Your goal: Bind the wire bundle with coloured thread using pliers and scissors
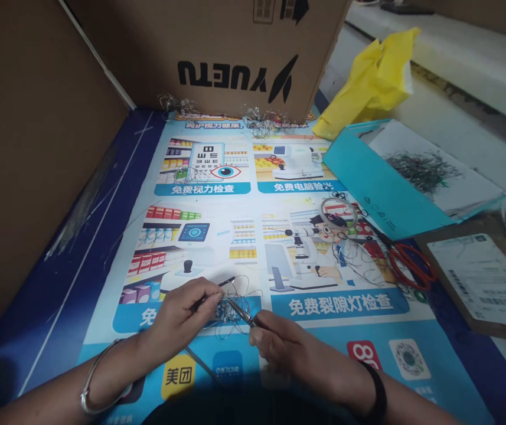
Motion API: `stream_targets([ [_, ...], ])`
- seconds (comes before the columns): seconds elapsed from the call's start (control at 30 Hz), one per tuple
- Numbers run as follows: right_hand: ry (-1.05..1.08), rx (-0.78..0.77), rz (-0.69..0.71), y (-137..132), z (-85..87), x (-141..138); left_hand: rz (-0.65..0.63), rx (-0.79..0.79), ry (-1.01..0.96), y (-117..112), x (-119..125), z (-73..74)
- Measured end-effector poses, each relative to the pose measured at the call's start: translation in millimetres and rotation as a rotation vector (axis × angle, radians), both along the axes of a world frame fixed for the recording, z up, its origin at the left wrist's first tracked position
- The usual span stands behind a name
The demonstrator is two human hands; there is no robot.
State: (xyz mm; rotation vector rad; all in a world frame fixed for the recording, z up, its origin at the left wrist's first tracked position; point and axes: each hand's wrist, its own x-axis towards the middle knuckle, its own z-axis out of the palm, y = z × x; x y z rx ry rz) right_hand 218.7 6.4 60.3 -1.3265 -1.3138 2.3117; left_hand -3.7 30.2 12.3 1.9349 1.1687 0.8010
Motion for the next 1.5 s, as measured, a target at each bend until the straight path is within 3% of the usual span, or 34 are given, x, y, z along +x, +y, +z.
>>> stream_targets([
  [0.83,0.046,0.055,0.021,3.3,-13.0,-2.3,-0.045,0.093,0.009,-0.7,-1.4,-3.8],
  [1.03,-0.042,0.072,0.011,-0.6,-20.3,-8.4,-0.04,0.095,0.042,-0.4,0.6,-4.9],
  [1.23,-0.189,0.256,0.046,-3.8,-27.7,-11.7,-0.008,-0.054,0.077,0.6,0.6,-2.4],
  [1.5,-0.389,0.548,0.178,6.6,-28.4,-16.2,0.061,-0.09,0.001,8.8,0.8,3.6],
])
